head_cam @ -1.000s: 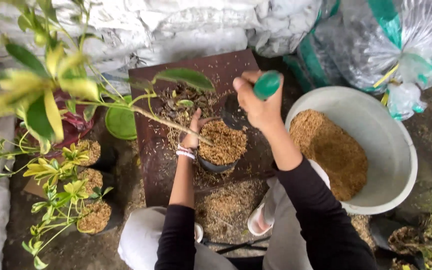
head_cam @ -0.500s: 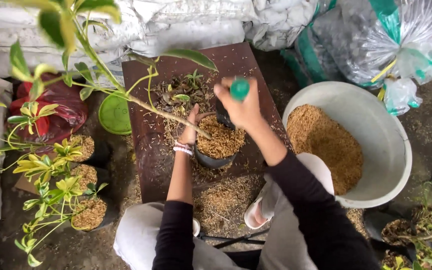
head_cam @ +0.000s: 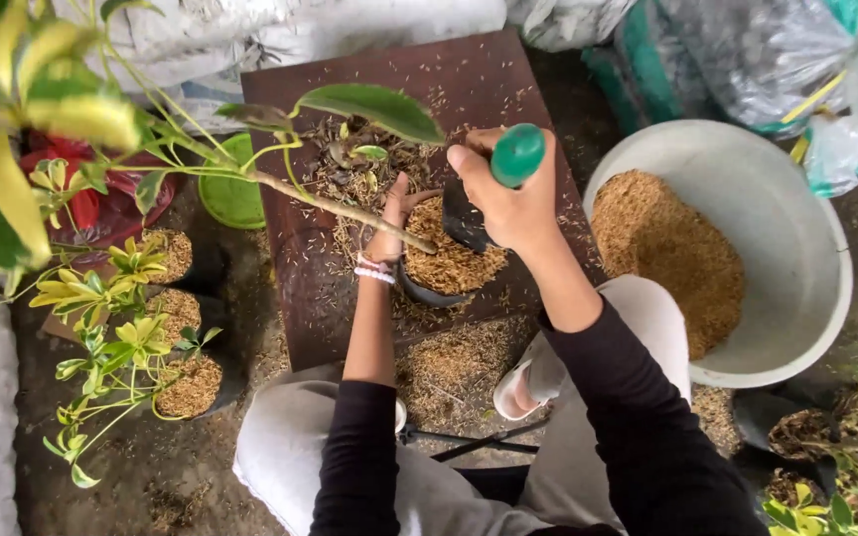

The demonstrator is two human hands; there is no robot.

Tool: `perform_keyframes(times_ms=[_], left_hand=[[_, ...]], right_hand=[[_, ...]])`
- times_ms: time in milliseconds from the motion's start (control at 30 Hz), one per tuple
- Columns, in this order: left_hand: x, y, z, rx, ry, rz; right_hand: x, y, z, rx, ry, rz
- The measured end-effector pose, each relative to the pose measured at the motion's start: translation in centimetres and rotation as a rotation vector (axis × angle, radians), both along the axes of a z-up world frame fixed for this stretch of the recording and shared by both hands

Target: A person is repotting a plant by removing it from a small nursery bag and placing it into a larger container with fresh substrate.

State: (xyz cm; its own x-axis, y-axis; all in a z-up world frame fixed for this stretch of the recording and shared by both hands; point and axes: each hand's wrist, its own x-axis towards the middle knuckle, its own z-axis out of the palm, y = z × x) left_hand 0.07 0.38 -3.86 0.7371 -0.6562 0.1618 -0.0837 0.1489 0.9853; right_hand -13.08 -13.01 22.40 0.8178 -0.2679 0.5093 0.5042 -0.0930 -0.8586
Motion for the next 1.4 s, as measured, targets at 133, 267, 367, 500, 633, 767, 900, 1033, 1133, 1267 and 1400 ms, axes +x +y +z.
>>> perform_keyframes(times_ms=[133,267,367,500,633,767,900,1033,1133,1267,1400], left_hand=[[2.8,-1.9,-5.4,-0.145,-0.046,-0.055],[2.4,-1.5,-5.5,-0.224,-0.47,-0.019],[1.7,-1.3,-5.2,-0.309,-0.454,-0.067],[5.2,-1.3,-7.1,-0.299,-0.468,-0.113],[4.2,-0.8,-5.8,-0.185,-0.245,-0.079],[0.2,0.0,0.8,-0.029,0.258,-0.05],[1.1,-0.8,0.1,-0.062,0.318,-0.003],[-3.1,-0.1,6.5,-0.052,0.194,0.174],[-7.2,0.5,6.3,-0.179,0.283,0.44],[-13.1,-1.0,8.1,-0.133,0.074,0.858],[-13.4,-3.0,8.5,-0.056,0.16,0.964]], right_hand=[[0.4,-0.1,1.2,-0.242,-0.166,0.102],[0.5,0.1,1.9,-0.26,-0.141,0.153],[1.8,-2.6,-1.5,-0.163,-0.288,0.109],[-0.6,-5.2,2.5,-0.067,-0.369,0.232],[-0.4,-4.6,1.4,-0.15,-0.288,0.137],[0.5,-4.4,-0.6,-0.153,-0.252,0.168],[-0.2,-3.1,1.6,-0.342,-0.209,0.057],[-0.5,-4.6,2.2,-0.127,-0.117,0.115],[-2.1,-3.8,5.4,0.012,-0.217,0.216],[1.2,-6.7,2.5,0.29,-0.56,0.067],[3.0,-8.1,3.9,0.257,-0.663,-0.103]])
